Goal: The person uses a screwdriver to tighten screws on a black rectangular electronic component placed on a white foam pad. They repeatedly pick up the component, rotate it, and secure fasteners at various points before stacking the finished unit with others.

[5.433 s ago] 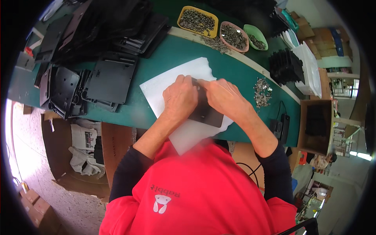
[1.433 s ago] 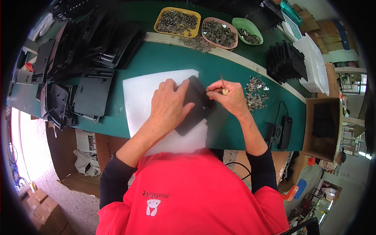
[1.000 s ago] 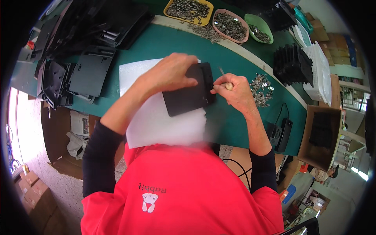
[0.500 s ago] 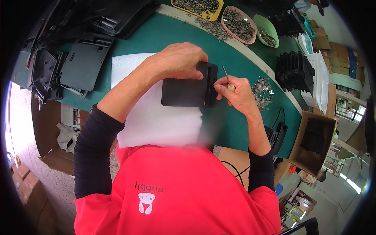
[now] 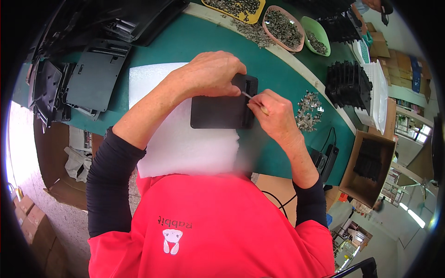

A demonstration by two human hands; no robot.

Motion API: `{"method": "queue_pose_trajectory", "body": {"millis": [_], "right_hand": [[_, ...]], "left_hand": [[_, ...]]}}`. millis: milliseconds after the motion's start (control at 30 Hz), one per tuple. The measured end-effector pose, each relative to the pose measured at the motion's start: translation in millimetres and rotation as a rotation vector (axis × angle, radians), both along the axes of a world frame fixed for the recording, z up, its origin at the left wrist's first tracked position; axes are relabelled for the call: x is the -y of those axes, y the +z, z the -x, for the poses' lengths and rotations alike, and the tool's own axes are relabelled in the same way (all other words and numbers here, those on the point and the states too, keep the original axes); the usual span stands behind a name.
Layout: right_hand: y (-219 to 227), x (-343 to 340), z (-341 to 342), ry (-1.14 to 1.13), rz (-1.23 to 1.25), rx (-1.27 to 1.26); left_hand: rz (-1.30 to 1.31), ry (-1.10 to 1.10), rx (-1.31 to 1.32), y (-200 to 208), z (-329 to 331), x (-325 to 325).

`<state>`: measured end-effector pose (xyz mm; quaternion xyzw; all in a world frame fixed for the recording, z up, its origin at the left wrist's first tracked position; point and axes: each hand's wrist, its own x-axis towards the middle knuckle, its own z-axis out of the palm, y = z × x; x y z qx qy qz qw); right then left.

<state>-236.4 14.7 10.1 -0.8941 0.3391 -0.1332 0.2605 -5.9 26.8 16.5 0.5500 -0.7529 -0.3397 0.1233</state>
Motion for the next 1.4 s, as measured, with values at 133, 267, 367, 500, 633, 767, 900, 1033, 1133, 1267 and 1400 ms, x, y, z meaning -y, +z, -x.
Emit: {"method": "queue_pose_trajectory", "body": {"millis": [133, 267, 367, 500, 633, 767, 900, 1033, 1133, 1267, 1400], "right_hand": [[-2, 19, 4, -0.169, -0.504, 0.090], [8, 31, -3, -0.290, -0.758, 0.004], [16, 38, -7, -0.245, -0.740, -0.187], [28, 35, 1, -0.202, -0.589, -0.132], [41, 17, 11, -0.213, -0.598, 0.032], [48, -17, -4, -0.064, -0.393, 0.051], [35, -31, -24, 0.027, 0.062, -0.051], [33, -32, -37, 0.018, 0.197, -0.221], [32, -28, -39, 0.043, 0.206, -0.313], [30, -23, -37, 0.081, 0.200, -0.291], [29, -19, -34, 0.094, 0.178, -0.302]], "left_hand": [[0.028, 0.015, 0.001, 0, 0, -2], [0.093, 0.053, -0.036, -9, 0, -5], [0.153, 0.091, -0.064, -19, 2, -9], [0.024, 0.189, -0.281, -5, -6, -9], [-0.048, 0.412, -0.410, 11, -17, -36], [-0.148, 0.599, -0.670, -8, -34, -80], [-0.027, 0.694, -0.181, -6, -18, -107], [0.092, 0.645, -0.070, -1, -7, -104], [0.104, 0.638, 0.047, -3, 0, -97], [0.075, 0.658, 0.100, -3, 4, -94], [0.090, 0.663, 0.093, -6, 3, -95]]}}
